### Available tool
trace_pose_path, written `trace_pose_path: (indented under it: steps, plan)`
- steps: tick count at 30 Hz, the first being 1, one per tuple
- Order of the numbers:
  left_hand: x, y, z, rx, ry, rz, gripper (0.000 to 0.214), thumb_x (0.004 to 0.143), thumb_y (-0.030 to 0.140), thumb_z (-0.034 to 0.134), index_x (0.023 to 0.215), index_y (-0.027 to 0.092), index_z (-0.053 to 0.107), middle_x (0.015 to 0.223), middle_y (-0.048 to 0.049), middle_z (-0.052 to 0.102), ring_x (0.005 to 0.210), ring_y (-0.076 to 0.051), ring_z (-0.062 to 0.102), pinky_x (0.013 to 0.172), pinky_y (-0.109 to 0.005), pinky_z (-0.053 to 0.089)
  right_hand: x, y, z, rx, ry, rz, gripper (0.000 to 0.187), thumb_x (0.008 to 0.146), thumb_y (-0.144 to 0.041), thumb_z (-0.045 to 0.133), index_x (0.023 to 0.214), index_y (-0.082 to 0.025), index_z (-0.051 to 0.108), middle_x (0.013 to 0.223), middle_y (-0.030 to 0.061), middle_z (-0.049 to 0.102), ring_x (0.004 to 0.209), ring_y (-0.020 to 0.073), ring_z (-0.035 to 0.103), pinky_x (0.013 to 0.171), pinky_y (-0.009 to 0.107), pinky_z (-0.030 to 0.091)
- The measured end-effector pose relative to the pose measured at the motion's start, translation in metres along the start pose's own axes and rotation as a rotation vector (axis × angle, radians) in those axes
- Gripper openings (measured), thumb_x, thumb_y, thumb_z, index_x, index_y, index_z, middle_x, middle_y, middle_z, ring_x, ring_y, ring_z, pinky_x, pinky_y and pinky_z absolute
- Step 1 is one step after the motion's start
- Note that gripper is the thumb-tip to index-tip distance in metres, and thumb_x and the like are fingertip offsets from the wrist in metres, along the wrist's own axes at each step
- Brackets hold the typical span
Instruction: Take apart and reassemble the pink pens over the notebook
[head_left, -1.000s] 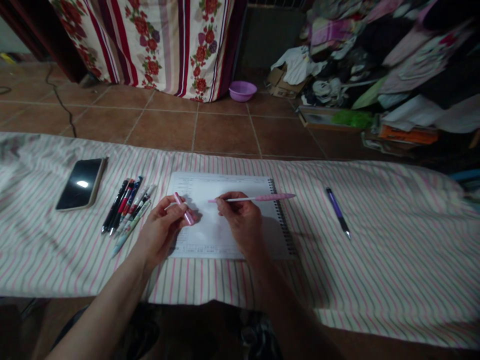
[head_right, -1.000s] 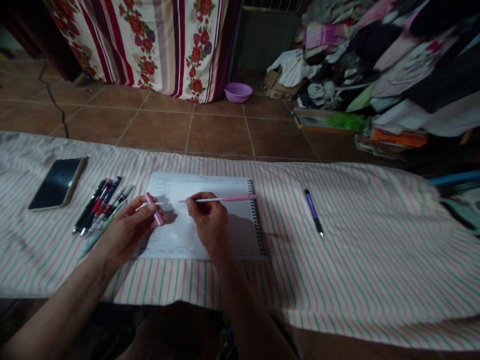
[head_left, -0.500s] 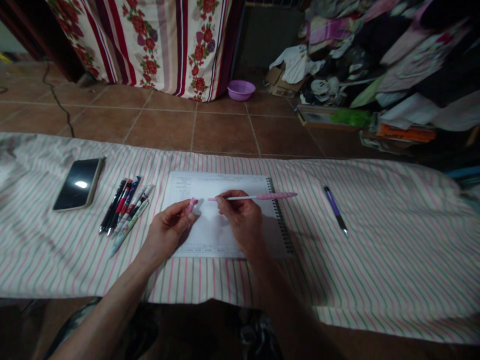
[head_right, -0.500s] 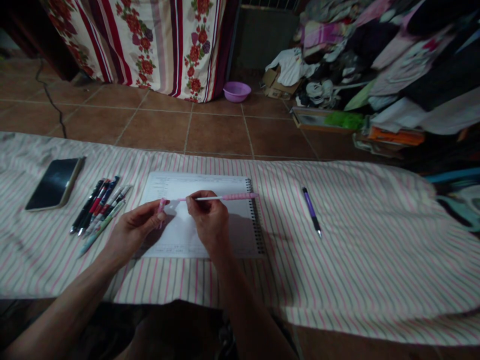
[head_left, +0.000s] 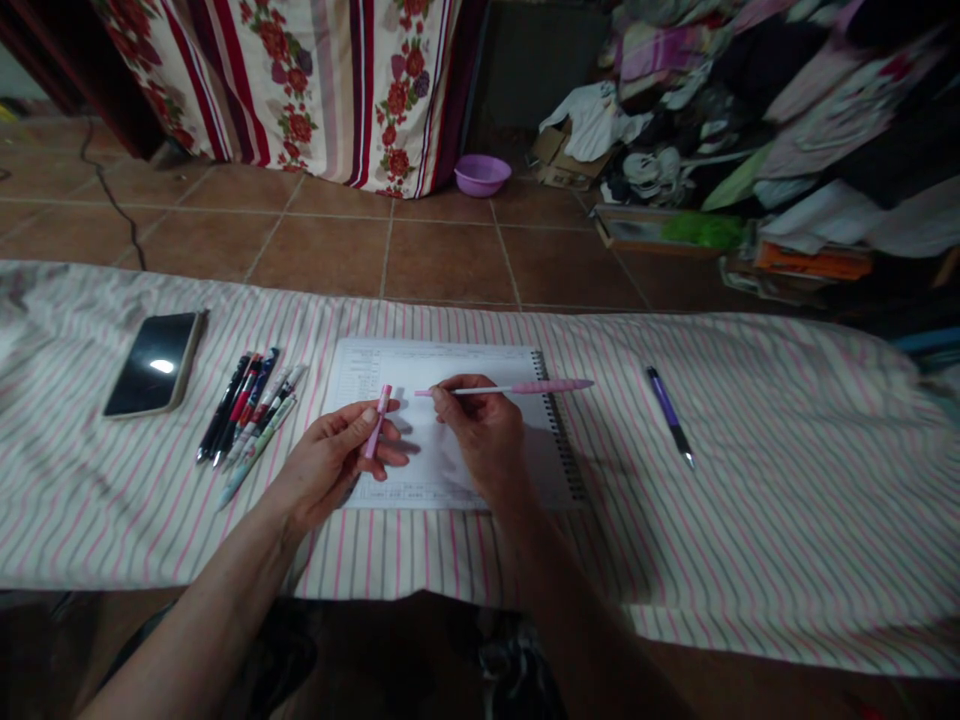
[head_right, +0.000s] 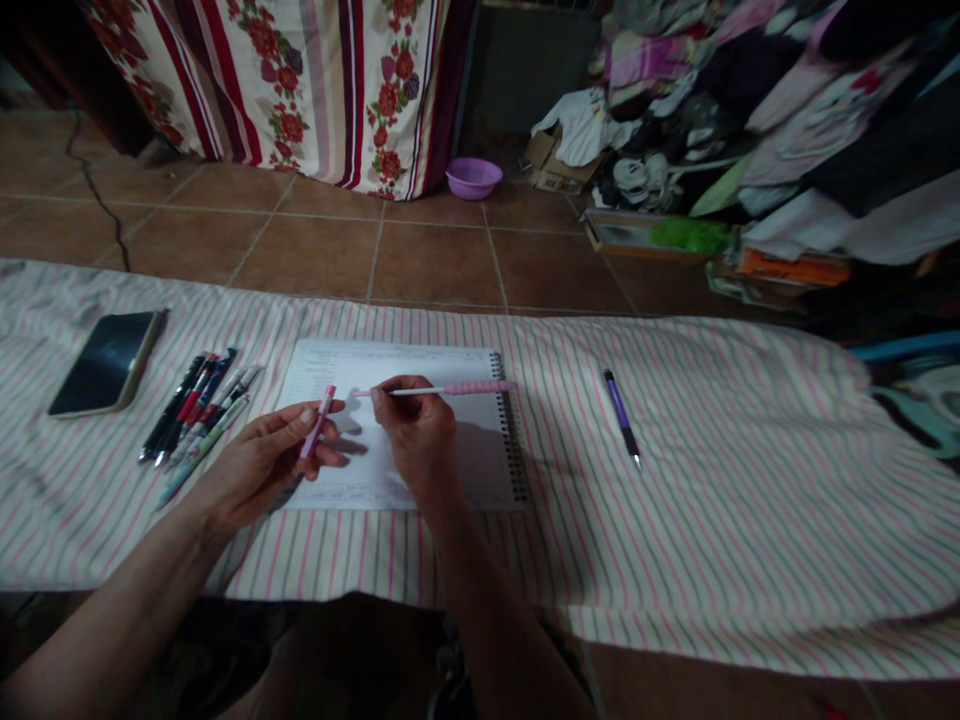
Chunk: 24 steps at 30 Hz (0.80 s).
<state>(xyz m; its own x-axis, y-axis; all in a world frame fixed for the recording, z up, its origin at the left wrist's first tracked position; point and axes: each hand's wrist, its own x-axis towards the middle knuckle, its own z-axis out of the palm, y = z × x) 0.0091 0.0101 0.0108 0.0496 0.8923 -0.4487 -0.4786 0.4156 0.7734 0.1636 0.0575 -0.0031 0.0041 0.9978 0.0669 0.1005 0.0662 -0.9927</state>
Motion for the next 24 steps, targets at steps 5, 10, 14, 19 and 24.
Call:
trace_pose_path:
  steps: [5, 10, 14, 19, 24]
  plan:
    - [0.0, -0.005, -0.001, 0.154, -0.017, 0.057, 0.029, 0.074, 0.029, 0.068, 0.095, 0.011, 0.065, 0.071, -0.0063, 0.066, 0.056, -0.014, 0.064, 0.044, -0.019, 0.044, 0.0, -0.001, -0.001, 0.004, -0.006, 0.019, 0.015, 0.071, -0.033, 0.065, 0.074, -0.019, 0.06, 0.055, -0.0034, 0.059, 0.051, 0.0101, 0.057, 0.05, 0.02, 0.047]
    - [0.002, -0.016, -0.005, 0.307, 0.053, 0.116, 0.037, 0.07, 0.035, 0.07, 0.099, 0.013, 0.067, 0.066, -0.0039, 0.066, 0.048, -0.008, 0.054, 0.042, -0.017, 0.038, -0.001, -0.002, -0.002, 0.004, -0.023, 0.019, 0.016, 0.071, -0.034, 0.064, 0.074, -0.019, 0.06, 0.056, -0.0029, 0.06, 0.051, 0.0104, 0.057, 0.05, 0.021, 0.047]
    - [0.007, -0.024, -0.015, 0.331, 0.112, 0.216, 0.034, 0.071, 0.035, 0.069, 0.1, 0.017, 0.068, 0.074, -0.0049, 0.068, 0.059, -0.011, 0.059, 0.05, -0.021, 0.045, -0.001, -0.002, -0.003, -0.018, -0.04, 0.01, 0.016, 0.071, -0.035, 0.064, 0.073, -0.019, 0.06, 0.058, -0.002, 0.061, 0.052, 0.0105, 0.057, 0.051, 0.021, 0.047]
    - [0.008, -0.021, -0.018, 0.533, 0.134, 0.38, 0.022, 0.074, 0.029, 0.066, 0.094, 0.02, 0.072, 0.083, -0.0058, 0.07, 0.075, -0.017, 0.063, 0.068, -0.029, 0.05, -0.002, -0.002, -0.003, 0.001, -0.093, 0.027, 0.016, 0.07, -0.034, 0.064, 0.073, -0.019, 0.06, 0.059, -0.0024, 0.06, 0.052, 0.0098, 0.056, 0.05, 0.02, 0.046]
    - [0.008, -0.019, -0.017, 0.679, 0.136, 0.467, 0.021, 0.077, 0.027, 0.062, 0.095, 0.022, 0.071, 0.085, -0.0053, 0.069, 0.079, -0.017, 0.062, 0.077, -0.031, 0.047, -0.004, -0.002, -0.003, -0.01, -0.132, 0.025, 0.015, 0.071, -0.033, 0.064, 0.074, -0.019, 0.06, 0.058, -0.0029, 0.058, 0.051, 0.0093, 0.054, 0.048, 0.019, 0.044]
